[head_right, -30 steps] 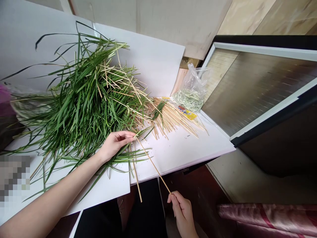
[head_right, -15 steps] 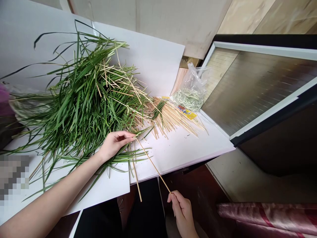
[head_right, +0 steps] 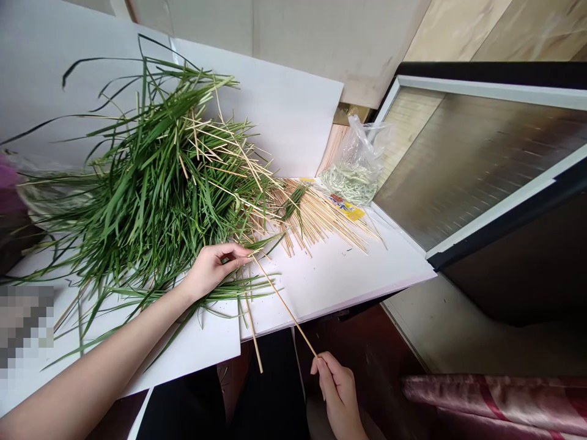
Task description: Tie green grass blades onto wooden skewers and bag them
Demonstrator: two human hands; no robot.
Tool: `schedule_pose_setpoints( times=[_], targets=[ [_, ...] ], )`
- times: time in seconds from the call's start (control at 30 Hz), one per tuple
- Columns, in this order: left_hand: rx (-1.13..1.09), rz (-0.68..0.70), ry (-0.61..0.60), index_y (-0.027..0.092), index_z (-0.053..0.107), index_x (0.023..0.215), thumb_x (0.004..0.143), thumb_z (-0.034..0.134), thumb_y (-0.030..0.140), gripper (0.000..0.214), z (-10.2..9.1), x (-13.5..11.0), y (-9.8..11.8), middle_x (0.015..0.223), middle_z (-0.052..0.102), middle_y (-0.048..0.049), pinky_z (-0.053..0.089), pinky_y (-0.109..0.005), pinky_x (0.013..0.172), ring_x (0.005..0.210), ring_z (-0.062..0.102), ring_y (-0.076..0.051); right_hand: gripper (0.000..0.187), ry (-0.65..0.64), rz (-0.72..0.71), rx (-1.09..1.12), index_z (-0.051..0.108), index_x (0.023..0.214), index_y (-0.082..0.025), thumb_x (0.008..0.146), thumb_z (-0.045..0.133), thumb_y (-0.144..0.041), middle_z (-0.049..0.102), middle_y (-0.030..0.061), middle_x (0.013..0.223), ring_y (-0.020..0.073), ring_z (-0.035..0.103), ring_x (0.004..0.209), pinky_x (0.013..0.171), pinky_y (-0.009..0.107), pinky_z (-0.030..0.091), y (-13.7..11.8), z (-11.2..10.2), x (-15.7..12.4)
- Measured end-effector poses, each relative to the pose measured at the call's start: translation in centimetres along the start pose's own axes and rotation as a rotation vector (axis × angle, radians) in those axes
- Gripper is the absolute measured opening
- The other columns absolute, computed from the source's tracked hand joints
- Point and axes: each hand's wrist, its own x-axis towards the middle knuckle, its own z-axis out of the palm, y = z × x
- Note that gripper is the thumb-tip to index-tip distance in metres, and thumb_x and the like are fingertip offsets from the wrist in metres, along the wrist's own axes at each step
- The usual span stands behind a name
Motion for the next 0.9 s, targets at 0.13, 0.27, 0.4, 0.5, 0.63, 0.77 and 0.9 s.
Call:
schedule_pose_setpoints(
  times=[0.13,0.27,0.4,0.5,0.63,0.77,0.9],
  targets=[
    [0.045,0.042,-0.012,0.019,0.076,0.087,0.086,0.068,0.032,0.015,-0.05,-0.07,0.23,0.09,0.078,-0.0047,0.05,-0.027,0.072,0.081,0.069,-0.019,0.044,-0.018,-0.002,0.003,0.058,0.074,-0.021,0.105,0.046,-0.051,0.027,-0.0074,0.053,0.0138,0.025,0.046,0.047,0.027,0.019,0.19,-0.1,-0.09],
    [0.069,0.07,-0.009,0.02,0.074,0.095,0.087,0.067,0.028,0.013,0.03,-0.15,0.37,0.083,0.076,-0.0023,0.048,-0.025,0.067,0.076,0.068,-0.017,0.045,-0.019,-0.013,-0.002,0.058,0.073,-0.021,0.104,0.045,-0.052,0.026,-0.0075,0.053,0.0137,0.025,0.046,0.047,0.026,0.019,0.37,-0.07,-0.01],
    [0.086,0.07,0.015,0.021,0.073,0.104,0.089,0.066,0.029,0.019,0.23,-0.28,0.48,0.083,0.076,-0.0019,0.049,-0.024,0.068,0.076,0.069,-0.017,0.046,-0.021,-0.033,-0.002,0.057,0.072,-0.021,0.103,0.046,-0.053,0.027,-0.0073,0.051,0.0135,0.025,0.045,0.046,0.026,0.019,0.4,0.04,0.19],
    [0.103,0.079,0.037,0.021,0.074,0.105,0.089,0.065,0.029,0.02,0.35,-0.39,0.55,0.084,0.077,-0.0026,0.05,-0.025,0.069,0.076,0.07,-0.017,0.046,-0.02,-0.03,-0.006,0.057,0.072,-0.021,0.103,0.046,-0.053,0.027,-0.0073,0.051,0.0136,0.025,0.045,0.045,0.026,0.019,0.37,0.07,0.21],
    [0.125,0.103,0.017,0.021,0.074,0.106,0.091,0.063,0.028,0.02,0.48,-0.52,0.63,0.086,0.077,-0.0028,0.052,-0.026,0.072,0.077,0.071,-0.018,0.046,-0.029,-0.028,0.002,0.057,0.072,-0.021,0.104,0.045,-0.052,0.029,-0.0071,0.051,0.0136,0.026,0.044,0.045,0.026,0.02,0.5,0.16,0.08],
    [0.112,0.126,-0.033,0.022,0.075,0.103,0.092,0.062,0.028,0.018,0.64,-0.62,0.79,0.091,0.077,-0.0035,0.053,-0.027,0.077,0.08,0.071,-0.017,0.046,-0.016,-0.043,0.003,0.058,0.072,-0.021,0.104,0.045,-0.051,0.029,-0.0073,0.05,0.0136,0.027,0.044,0.045,0.026,0.021,0.7,0.4,0.03],
    [0.032,0.068,-0.014,0.021,0.07,0.116,0.088,0.066,0.026,0.028,0.69,-0.63,1.04,0.083,0.075,-0.0011,0.053,-0.026,0.077,0.075,0.068,-0.016,0.045,-0.017,-0.047,0.003,0.058,0.073,-0.021,0.105,0.045,-0.051,0.03,-0.0072,0.05,0.0137,0.027,0.044,0.045,0.027,0.021,0.67,0.5,0.08]
  ],
)
